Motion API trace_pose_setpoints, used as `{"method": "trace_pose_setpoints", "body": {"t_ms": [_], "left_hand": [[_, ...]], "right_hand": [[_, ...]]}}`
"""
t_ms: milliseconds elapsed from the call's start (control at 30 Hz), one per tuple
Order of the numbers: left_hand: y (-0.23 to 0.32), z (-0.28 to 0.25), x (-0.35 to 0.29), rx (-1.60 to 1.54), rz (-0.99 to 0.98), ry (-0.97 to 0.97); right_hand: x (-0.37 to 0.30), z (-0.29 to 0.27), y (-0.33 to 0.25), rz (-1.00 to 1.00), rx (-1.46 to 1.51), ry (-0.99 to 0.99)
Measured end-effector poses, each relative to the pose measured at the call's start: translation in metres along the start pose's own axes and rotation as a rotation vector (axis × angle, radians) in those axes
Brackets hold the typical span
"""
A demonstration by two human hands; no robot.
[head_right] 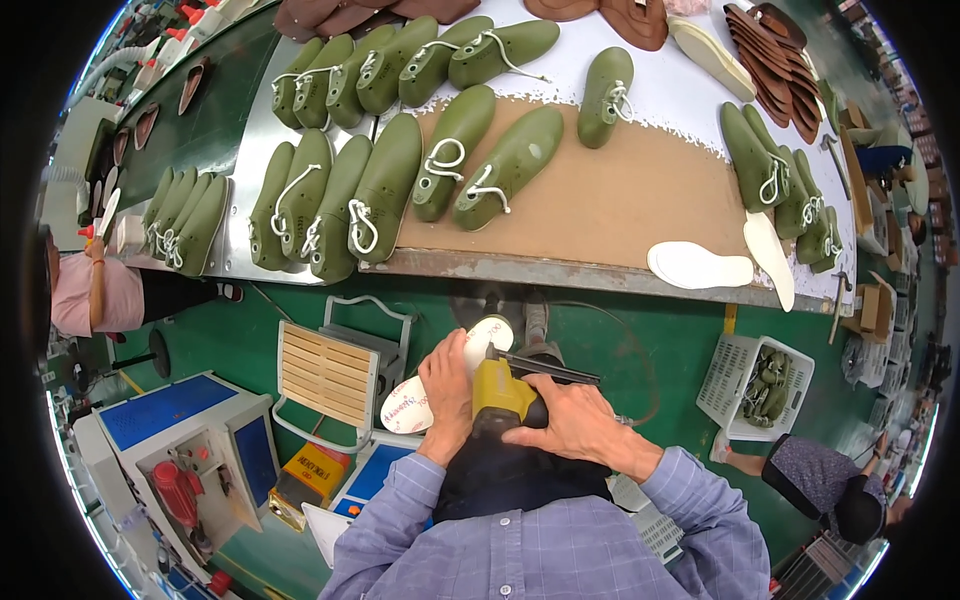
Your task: Assemble shoe components by hammering and using a heat gun.
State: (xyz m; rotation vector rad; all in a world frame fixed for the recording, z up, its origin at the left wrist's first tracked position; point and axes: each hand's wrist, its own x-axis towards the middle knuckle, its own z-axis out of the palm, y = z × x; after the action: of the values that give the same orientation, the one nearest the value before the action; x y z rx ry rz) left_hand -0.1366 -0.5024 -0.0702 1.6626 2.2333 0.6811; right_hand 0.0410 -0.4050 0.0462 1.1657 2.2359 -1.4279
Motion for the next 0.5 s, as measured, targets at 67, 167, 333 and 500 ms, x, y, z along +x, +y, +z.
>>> {"method": "trace_pose_setpoints", "body": {"t_ms": [67, 167, 333, 500], "left_hand": [[-0.005, -0.004, -0.002, 0.002, 0.025, 0.013], [-0.017, -0.021, -0.015, 0.038, 0.064, 0.019], [-0.046, -0.05, -0.064, 0.07, -0.064, 0.078], [-0.062, -0.045, -0.091, -0.336, -0.299, 0.232]], "right_hand": [[0.001, -0.001, -0.004, -0.038, -0.03, -0.031], [0.002, 0.009, 0.001, -0.062, -0.016, -0.038], [0.006, 0.03, -0.011, -0.111, -0.007, -0.096], [0.014, 0.047, -0.028, -0.182, 0.018, -0.165]]}}
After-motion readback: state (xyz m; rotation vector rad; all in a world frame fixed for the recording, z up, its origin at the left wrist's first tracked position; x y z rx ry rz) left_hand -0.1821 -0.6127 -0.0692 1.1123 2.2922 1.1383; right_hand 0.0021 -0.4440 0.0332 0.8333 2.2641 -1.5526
